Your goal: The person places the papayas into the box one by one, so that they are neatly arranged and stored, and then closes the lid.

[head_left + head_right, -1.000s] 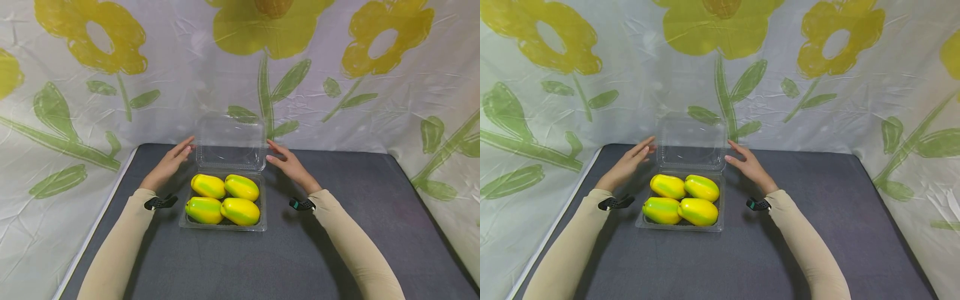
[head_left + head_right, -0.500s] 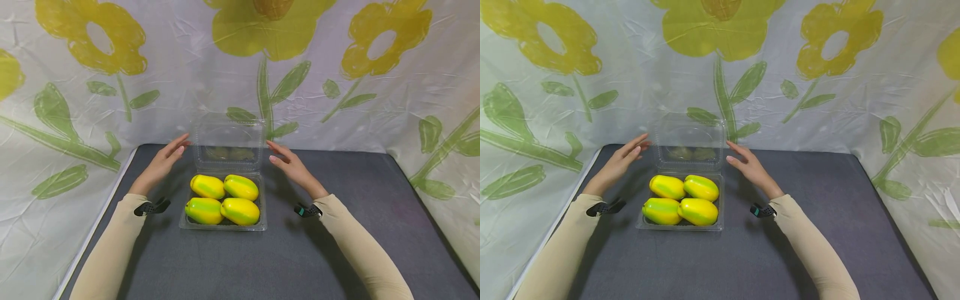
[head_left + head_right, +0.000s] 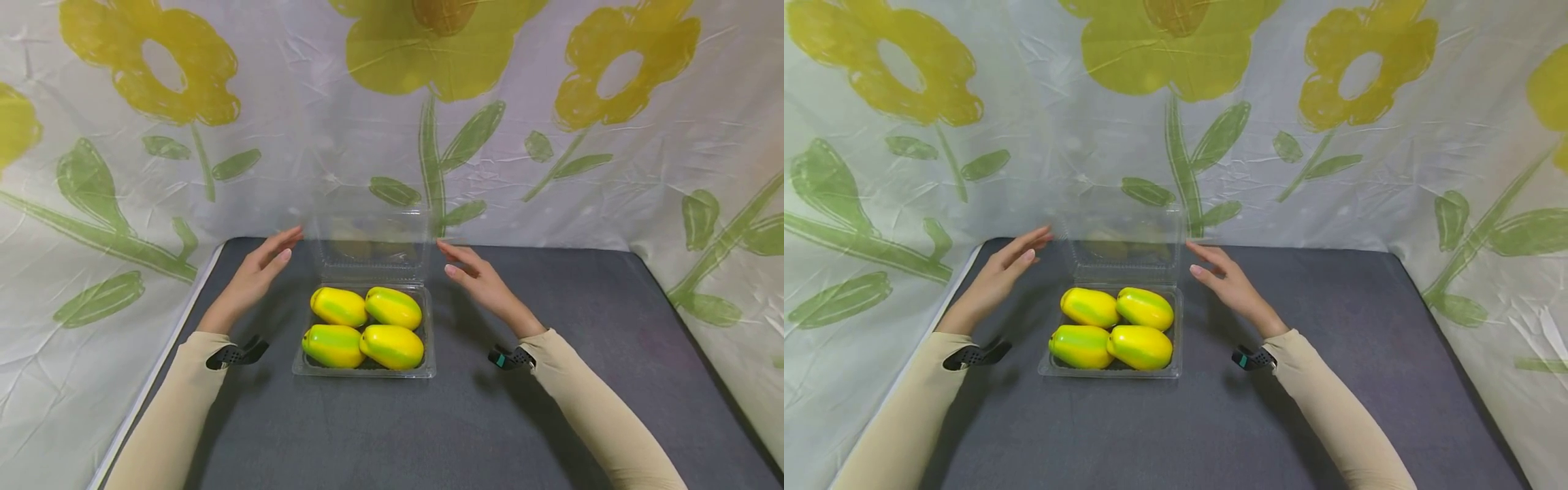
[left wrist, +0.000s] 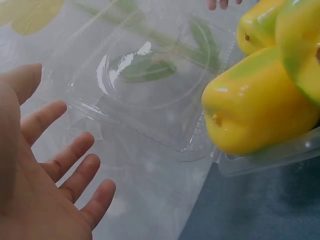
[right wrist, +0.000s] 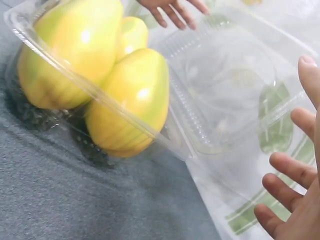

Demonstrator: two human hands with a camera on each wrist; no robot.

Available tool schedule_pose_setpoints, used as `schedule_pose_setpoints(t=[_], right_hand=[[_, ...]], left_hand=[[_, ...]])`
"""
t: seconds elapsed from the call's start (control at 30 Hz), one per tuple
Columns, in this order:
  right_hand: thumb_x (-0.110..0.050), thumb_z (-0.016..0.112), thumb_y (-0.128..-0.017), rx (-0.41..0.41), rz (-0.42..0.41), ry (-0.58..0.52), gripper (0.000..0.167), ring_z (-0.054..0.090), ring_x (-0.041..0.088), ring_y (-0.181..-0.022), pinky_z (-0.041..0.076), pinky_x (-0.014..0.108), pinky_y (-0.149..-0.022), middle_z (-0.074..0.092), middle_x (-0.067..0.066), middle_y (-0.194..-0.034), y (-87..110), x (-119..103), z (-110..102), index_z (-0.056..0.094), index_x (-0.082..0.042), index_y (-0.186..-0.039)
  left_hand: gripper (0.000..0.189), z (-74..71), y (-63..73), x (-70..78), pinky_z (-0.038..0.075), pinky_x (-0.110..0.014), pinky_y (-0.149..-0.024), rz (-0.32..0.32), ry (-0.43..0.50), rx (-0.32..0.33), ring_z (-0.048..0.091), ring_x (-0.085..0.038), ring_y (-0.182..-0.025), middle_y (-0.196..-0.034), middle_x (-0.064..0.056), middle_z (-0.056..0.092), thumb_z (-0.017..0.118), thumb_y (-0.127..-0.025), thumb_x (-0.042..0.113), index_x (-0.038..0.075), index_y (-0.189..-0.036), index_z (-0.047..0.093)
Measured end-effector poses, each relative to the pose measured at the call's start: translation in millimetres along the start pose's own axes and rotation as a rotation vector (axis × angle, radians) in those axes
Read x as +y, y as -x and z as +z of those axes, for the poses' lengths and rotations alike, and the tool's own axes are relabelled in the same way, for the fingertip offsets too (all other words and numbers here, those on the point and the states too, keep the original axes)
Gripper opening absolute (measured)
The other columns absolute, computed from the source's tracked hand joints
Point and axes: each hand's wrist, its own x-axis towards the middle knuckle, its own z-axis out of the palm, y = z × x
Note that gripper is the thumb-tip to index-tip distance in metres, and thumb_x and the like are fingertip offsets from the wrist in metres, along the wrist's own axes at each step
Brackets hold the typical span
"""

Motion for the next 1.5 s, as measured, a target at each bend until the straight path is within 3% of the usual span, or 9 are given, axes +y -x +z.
schedule_pose_setpoints(t=[0.13, 0.2, 0.53, 0.93, 1.03, 1.17, 1.23, 1.4, 1.5], right_hand=[[-0.031, 0.05, -0.104, -0.014, -0.006, 0.001, 0.049, 0.037, 0.036, -0.143, 0.037, 0.059, -0.114, 0.039, 0.006, -0.155, 6.5, -0.7, 0.8, 0.039, -0.035, -0.151], [-0.033, 0.05, -0.104, -0.018, -0.014, 0.012, 0.048, 0.038, 0.033, -0.143, 0.036, 0.06, -0.115, 0.04, 0.004, -0.155, 9.7, -0.3, 1.2, 0.04, -0.035, -0.151], [-0.024, 0.051, -0.104, -0.045, -0.022, 0.028, 0.046, 0.039, 0.032, -0.14, 0.035, 0.061, -0.113, 0.042, 0.006, -0.152, 26.1, 8.1, 8.1, 0.045, -0.028, -0.15], [-0.021, 0.05, -0.104, -0.05, -0.067, 0.04, 0.045, 0.043, 0.036, -0.137, 0.039, 0.062, -0.109, 0.045, 0.012, -0.149, 40.3, 17.7, 18.4, 0.046, -0.017, -0.149], [-0.022, 0.05, -0.104, -0.054, -0.064, 0.037, 0.044, 0.043, 0.035, -0.137, 0.039, 0.062, -0.109, 0.046, 0.011, -0.148, 43.3, 19.3, 21.2, 0.047, -0.018, -0.148], [-0.025, 0.049, -0.105, -0.066, -0.054, 0.038, 0.044, 0.044, 0.035, -0.136, 0.039, 0.063, -0.11, 0.046, 0.011, -0.148, 47.7, 21.6, 23.7, 0.046, -0.022, -0.149], [-0.025, 0.049, -0.105, -0.076, -0.05, 0.032, 0.045, 0.044, 0.036, -0.136, 0.039, 0.063, -0.109, 0.046, 0.011, -0.148, 49.7, 22.1, 24.8, 0.046, -0.022, -0.149], [-0.022, 0.051, -0.104, -0.106, -0.044, 0.011, 0.047, 0.043, 0.04, -0.135, 0.042, 0.056, -0.106, 0.045, 0.011, -0.149, 53.2, 24.4, 27.9, 0.043, -0.023, -0.151], [-0.021, 0.052, -0.103, -0.124, -0.038, 0.02, 0.05, 0.044, 0.039, -0.135, 0.042, 0.054, -0.106, 0.045, 0.01, -0.15, 55.3, 27.3, 29.7, 0.041, -0.026, -0.152]], left_hand=[[0.047, -0.5, 8.1, -1.7, 0.036, -0.01, -0.108, 0.026, 0.007, 0.011, 0.039, -0.009, -0.143, -0.156, -0.006, 0.042, 0.041, -0.108, 0.027, 0.029, -0.154, 0.036], [0.045, -0.2, 12.3, -2.7, 0.033, -0.003, -0.105, 0.044, 0.025, 0.015, 0.04, -0.001, -0.14, -0.154, -0.007, 0.042, 0.042, -0.108, 0.025, 0.027, -0.153, 0.038], [0.043, 5.3, 36.3, -13.9, 0.033, -0.001, -0.103, 0.058, -0.025, 0.009, 0.039, 0.013, -0.131, -0.15, -0.01, 0.046, 0.042, -0.107, 0.019, 0.02, -0.15, 0.044], [0.04, 17.7, 55.8, -30.7, 0.031, 0.0, -0.101, 0.079, -0.01, -0.006, 0.036, 0.016, -0.13, -0.146, -0.02, 0.048, 0.039, -0.107, 0.013, 0.009, -0.147, 0.047], [0.041, 20.3, 59.8, -33.3, 0.037, -0.009, -0.105, 0.02, -0.049, -0.01, 0.041, 0.006, -0.132, -0.147, -0.016, 0.048, 0.038, -0.108, 0.018, 0.011, -0.147, 0.047], [0.043, 23.8, 63.4, -35.6, 0.041, -0.046, -0.112, -0.05, -0.088, -0.031, 0.042, -0.026, -0.138, -0.151, -0.016, 0.044, 0.036, -0.109, 0.023, 0.009, -0.149, 0.044], [0.044, 25.3, 64.9, -36.9, 0.04, -0.055, -0.11, -0.061, -0.089, -0.039, 0.041, -0.033, -0.138, -0.152, -0.018, 0.044, 0.036, -0.109, 0.022, 0.008, -0.149, 0.043], [0.043, 27.9, 69.4, -42.8, 0.043, -0.02, -0.104, -0.053, -0.095, -0.052, 0.041, 0.005, -0.13, -0.15, -0.014, 0.047, 0.035, -0.109, 0.022, 0.012, -0.15, 0.044], [0.043, 29.5, 72.2, -46.0, 0.04, -0.011, -0.099, -0.04, -0.078, -0.082, 0.036, 0.019, -0.124, -0.151, -0.014, 0.046, 0.034, -0.109, 0.02, 0.016, -0.152, 0.041]])
